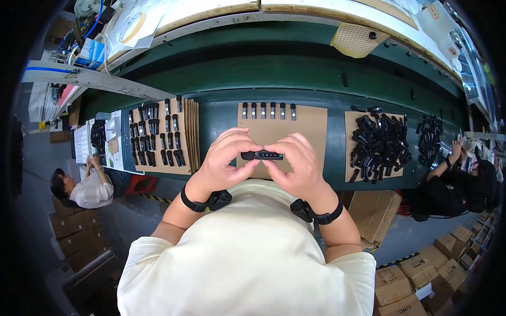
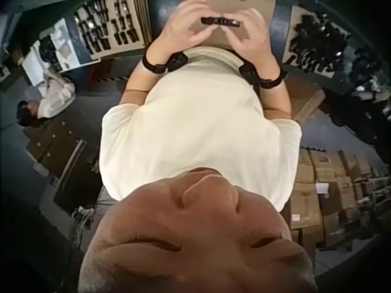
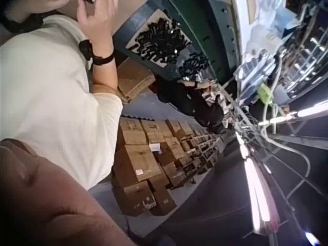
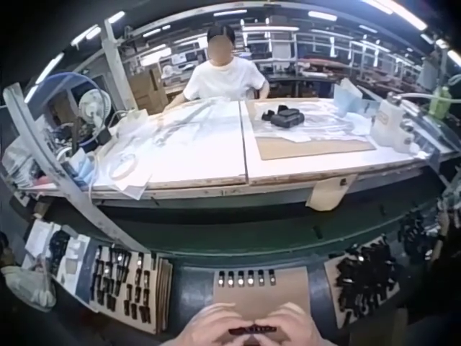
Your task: The person picks up a microphone from a pile, turns it over by hand, and places it onto a cardboard sheet, repeating the process to arrange them in rows.
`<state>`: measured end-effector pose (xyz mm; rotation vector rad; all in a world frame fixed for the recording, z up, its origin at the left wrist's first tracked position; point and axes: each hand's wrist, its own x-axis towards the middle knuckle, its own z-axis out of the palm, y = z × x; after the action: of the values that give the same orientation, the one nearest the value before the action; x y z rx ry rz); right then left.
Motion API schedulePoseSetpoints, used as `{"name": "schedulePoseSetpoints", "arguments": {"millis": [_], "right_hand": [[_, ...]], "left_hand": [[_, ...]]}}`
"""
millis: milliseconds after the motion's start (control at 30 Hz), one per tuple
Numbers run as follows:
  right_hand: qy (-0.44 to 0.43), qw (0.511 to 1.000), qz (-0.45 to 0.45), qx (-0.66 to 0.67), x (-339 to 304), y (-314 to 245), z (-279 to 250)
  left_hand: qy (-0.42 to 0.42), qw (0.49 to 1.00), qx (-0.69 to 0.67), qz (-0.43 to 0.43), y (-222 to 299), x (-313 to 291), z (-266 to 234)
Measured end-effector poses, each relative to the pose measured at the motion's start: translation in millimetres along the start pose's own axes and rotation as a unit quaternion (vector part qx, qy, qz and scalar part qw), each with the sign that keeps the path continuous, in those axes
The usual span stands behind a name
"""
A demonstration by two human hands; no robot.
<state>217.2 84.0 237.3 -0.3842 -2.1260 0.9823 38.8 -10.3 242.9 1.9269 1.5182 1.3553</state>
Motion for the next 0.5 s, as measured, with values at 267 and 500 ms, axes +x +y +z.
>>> {"name": "schedulePoseSetpoints", "arguments": {"millis": [267,500], "right_hand": [[0.0,1.0,-0.007,-0.012,-1.5,6.2,-1.4],[-0.013,0.993,0.102,0.053,3.5,0.8,-4.3]], "left_hand": [[0.01,0.994,-0.051,-0.096,4.1,0.8,-3.8],[-0.026,0.979,-0.117,-0.167,-11.6,-6.1,-3.0]]}}
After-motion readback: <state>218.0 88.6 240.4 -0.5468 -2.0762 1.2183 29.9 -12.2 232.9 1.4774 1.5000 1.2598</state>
